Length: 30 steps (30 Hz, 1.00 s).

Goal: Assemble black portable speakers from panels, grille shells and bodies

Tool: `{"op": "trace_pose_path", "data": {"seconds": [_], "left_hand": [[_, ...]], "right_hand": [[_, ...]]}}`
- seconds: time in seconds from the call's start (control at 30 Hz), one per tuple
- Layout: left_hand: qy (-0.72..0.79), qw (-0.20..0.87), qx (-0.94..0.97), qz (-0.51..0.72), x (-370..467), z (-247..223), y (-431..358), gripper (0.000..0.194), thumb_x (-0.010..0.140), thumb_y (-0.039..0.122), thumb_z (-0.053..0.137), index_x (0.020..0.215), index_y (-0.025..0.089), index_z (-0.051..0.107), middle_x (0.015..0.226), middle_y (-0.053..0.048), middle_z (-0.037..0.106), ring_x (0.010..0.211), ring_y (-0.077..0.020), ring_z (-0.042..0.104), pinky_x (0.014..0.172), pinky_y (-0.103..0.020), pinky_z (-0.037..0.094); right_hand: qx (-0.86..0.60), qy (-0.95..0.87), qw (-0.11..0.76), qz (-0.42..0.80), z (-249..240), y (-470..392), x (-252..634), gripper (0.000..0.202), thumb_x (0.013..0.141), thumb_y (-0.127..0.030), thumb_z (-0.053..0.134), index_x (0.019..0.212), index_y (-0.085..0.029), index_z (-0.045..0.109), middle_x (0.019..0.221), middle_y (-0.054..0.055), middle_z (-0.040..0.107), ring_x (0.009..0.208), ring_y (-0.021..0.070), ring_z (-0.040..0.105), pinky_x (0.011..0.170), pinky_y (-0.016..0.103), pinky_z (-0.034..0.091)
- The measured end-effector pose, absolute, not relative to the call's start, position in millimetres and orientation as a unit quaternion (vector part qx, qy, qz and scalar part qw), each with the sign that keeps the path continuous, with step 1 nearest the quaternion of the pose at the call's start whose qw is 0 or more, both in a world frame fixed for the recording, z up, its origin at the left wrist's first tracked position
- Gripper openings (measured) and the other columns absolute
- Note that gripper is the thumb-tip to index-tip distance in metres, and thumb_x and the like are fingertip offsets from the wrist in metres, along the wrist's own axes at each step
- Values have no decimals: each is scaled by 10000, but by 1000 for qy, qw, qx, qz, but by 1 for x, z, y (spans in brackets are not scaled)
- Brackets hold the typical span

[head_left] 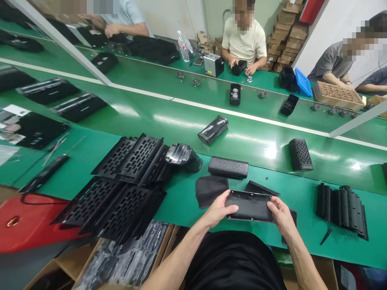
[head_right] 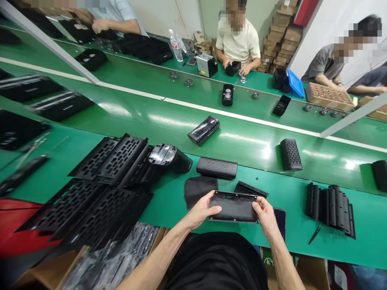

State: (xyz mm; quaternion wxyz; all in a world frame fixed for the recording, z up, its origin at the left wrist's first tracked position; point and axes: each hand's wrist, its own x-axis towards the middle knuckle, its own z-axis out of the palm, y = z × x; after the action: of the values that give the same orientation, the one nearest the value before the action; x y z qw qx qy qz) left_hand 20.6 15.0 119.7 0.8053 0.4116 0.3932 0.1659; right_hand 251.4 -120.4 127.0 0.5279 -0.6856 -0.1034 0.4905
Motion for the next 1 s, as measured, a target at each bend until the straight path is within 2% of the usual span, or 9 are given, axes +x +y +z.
{"op": "trace_pose_path", "data": {"seconds": [0.07, 0.17, 0.27, 0.4, 0.57, 0.77, 1.0], "left_hand": [[407, 821, 359, 177, 18, 119, 13, 785, 702, 430, 865, 1392, 158, 608, 1519, -151, 558, 1444, -359, 447, 1186, -452, 374], [414, 835, 307, 193, 15, 119, 12, 692, 744, 472, 827, 1331, 148, 657, 1414, -163, 642, 1329, -350, 552, 1092, -427, 445], [382, 841, 320, 210, 13, 123, 12, 613, 767, 462, 819, 1272, 143, 682, 1230, -134, 732, 1120, -292, 655, 966, -373, 491], [369, 833, 340, 234, 10, 127, 14, 498, 806, 471, 800, 1174, 148, 707, 1056, -74, 760, 940, -209, 659, 864, -304, 485], [369, 839, 312, 249, 2, 125, 13, 477, 788, 446, 809, 1150, 152, 712, 1055, -70, 753, 937, -213, 658, 846, -295, 477], [374, 849, 268, 259, -10, 123, 12, 450, 772, 384, 803, 1143, 143, 725, 1014, -77, 760, 875, -203, 655, 772, -282, 472], [380, 846, 241, 286, -20, 125, 11, 488, 763, 426, 815, 1155, 148, 736, 1069, -100, 766, 969, -256, 684, 778, -298, 496]], "right_hand": [[-680, -111, 526, 498, 131, -118, 249, 487, 654, -562, 863, 910, -228, 619, 768, -7, 658, 645, 170, 550, 606, 279, 416], [-701, -124, 497, 496, 141, -112, 244, 483, 675, -592, 835, 914, -233, 618, 723, -21, 610, 591, 152, 483, 554, 269, 364], [-731, -157, 477, 463, 146, -106, 239, 487, 657, -608, 838, 843, -233, 589, 679, -36, 547, 588, 141, 435, 544, 264, 324], [-719, -173, 481, 471, 146, -101, 237, 515, 633, -609, 846, 870, -228, 593, 693, -37, 537, 619, 144, 446, 563, 258, 335], [-701, -150, 482, 504, 153, -94, 232, 536, 647, -614, 851, 908, -226, 589, 691, -46, 542, 581, 128, 434, 547, 250, 317], [-692, -133, 490, 512, 154, -81, 226, 580, 584, -611, 905, 879, -222, 593, 691, -47, 565, 606, 129, 460, 562, 248, 355], [-692, -155, 477, 519, 156, -69, 218, 555, 599, -625, 891, 858, -229, 602, 689, -36, 596, 602, 144, 494, 550, 257, 393]]}}
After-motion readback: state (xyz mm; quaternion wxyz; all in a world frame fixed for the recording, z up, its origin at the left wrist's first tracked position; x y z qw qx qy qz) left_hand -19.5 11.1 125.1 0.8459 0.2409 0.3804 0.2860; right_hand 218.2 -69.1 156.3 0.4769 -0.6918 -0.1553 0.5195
